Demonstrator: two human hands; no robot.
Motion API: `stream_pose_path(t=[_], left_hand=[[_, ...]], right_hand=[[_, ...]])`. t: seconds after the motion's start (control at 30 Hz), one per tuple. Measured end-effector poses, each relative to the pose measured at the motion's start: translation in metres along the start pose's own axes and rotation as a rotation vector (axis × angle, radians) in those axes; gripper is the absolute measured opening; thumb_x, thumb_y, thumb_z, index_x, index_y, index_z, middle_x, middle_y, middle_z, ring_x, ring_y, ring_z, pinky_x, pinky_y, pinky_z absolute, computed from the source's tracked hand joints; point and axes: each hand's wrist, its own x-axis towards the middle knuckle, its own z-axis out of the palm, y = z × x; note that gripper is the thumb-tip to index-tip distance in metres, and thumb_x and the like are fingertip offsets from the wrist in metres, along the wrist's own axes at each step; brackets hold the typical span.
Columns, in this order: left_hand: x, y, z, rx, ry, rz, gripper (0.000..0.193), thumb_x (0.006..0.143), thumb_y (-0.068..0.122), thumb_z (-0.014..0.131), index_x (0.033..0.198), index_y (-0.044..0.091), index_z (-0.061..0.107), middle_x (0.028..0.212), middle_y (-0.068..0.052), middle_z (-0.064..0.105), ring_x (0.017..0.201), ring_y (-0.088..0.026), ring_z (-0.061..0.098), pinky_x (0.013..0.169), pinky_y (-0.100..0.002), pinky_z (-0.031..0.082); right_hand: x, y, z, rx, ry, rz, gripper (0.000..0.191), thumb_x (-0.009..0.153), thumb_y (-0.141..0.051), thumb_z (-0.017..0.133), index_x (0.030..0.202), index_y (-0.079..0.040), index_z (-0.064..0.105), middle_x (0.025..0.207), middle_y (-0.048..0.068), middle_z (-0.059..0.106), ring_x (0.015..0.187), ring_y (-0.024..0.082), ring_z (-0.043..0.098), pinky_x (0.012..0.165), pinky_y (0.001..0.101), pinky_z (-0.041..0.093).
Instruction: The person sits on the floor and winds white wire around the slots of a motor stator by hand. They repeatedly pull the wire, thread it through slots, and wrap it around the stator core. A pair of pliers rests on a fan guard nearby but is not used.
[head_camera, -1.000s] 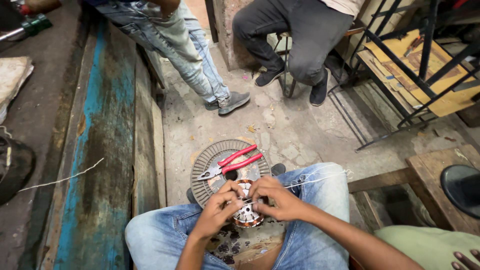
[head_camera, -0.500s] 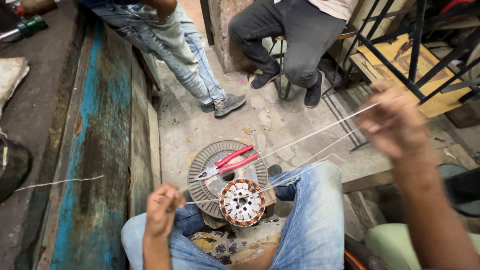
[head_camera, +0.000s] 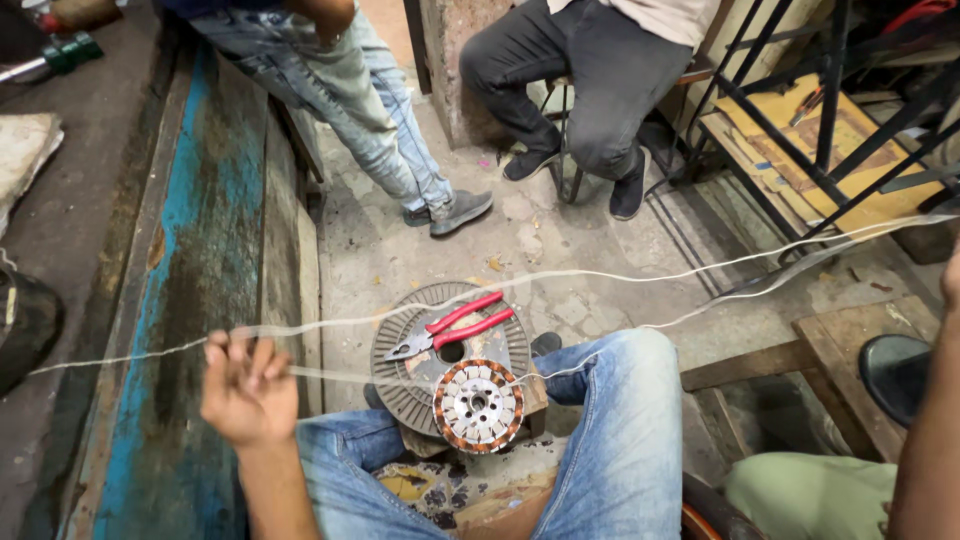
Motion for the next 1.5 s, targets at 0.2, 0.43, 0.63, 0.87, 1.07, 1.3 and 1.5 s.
stream_pose_path(t=[0.2, 0.43, 0.63, 0.87, 1.07, 1.3, 1.5], left_hand=[[0.005, -0.034, 0.097, 1.187, -0.367, -0.098, 0.015, 0.098, 0.018, 0.064, 0.103, 0.008, 0.074, 0.107, -0.009, 0.078, 0.07, -0.012, 0.061, 0.06, -0.033, 0.055], [-0.07, -0.122, 0.146, 0.993, -1.169, -0.512, 0.017, 0.102, 0.019, 0.068, 0.108, 0.004, 0.07, 0.095, -0.002, 0.069, 0.088, -0.012, 0.065, 0.079, -0.028, 0.051], [-0.05, -0.08, 0.08, 0.966, -0.686, -0.606, 0.018, 0.098, 0.02, 0.067, 0.104, 0.004, 0.072, 0.088, 0.003, 0.065, 0.077, -0.005, 0.056, 0.067, -0.023, 0.048], [-0.015, -0.04, 0.046, 0.856, -0.468, -0.356, 0.018, 0.099, 0.018, 0.068, 0.103, 0.002, 0.073, 0.076, 0.0, 0.058, 0.061, -0.007, 0.047, 0.054, -0.023, 0.037], [-0.026, -0.059, 0.066, 1.035, -0.299, -0.263, 0.019, 0.099, 0.018, 0.063, 0.107, 0.003, 0.072, 0.086, -0.003, 0.068, 0.077, -0.012, 0.064, 0.069, -0.027, 0.053], [-0.064, -0.118, 0.063, 1.728, -0.653, 0.157, 0.02, 0.089, 0.019, 0.074, 0.105, 0.007, 0.075, 0.113, -0.009, 0.069, 0.109, -0.029, 0.061, 0.096, -0.041, 0.048], [-0.085, -0.122, 0.051, 1.68, -0.624, 0.178, 0.016, 0.086, 0.016, 0.076, 0.099, 0.007, 0.075, 0.12, -0.011, 0.066, 0.114, -0.033, 0.058, 0.098, -0.043, 0.046]], right_hand=[[-0.099, -0.049, 0.071, 0.295, -0.313, -0.273, 0.024, 0.121, -0.024, 0.064, 0.138, -0.008, 0.066, 0.109, 0.005, 0.062, 0.107, 0.015, 0.064, 0.099, 0.0269, 0.052], [-0.319, -0.108, 0.171, 0.13, -1.579, -0.236, 0.067, 0.073, -0.029, 0.087, 0.131, -0.003, 0.065, 0.128, 0.02, 0.067, 0.121, 0.033, 0.063, 0.103, 0.0439, 0.05], [-0.206, -0.051, 0.134, 0.252, -0.71, -0.039, 0.041, 0.108, -0.03, 0.047, 0.082, -0.003, 0.064, 0.083, 0.008, 0.077, 0.063, 0.012, 0.065, 0.054, 0.028, 0.053], [-0.088, 0.015, 0.058, -0.034, 0.212, 0.102, 0.032, 0.114, -0.029, 0.061, 0.114, 0.002, 0.071, 0.098, 0.01, 0.07, 0.081, 0.019, 0.066, 0.072, 0.0356, 0.052], [-0.128, 0.026, 0.082, -0.892, -0.103, -0.376, 0.063, 0.099, -0.049, 0.075, 0.132, 0.004, 0.069, 0.125, 0.033, 0.067, 0.114, 0.049, 0.061, 0.095, 0.0556, 0.047], [-0.297, -0.059, 0.182, -0.017, -0.784, -0.831, 0.026, 0.083, -0.008, 0.075, 0.109, -0.007, 0.071, 0.106, 0.009, 0.072, 0.101, 0.03, 0.066, 0.089, 0.0416, 0.05], [-0.362, -0.123, 0.195, -0.007, -0.986, -0.933, 0.03, 0.082, -0.008, 0.076, 0.112, -0.008, 0.07, 0.099, 0.007, 0.069, 0.095, 0.028, 0.064, 0.082, 0.0404, 0.048]])
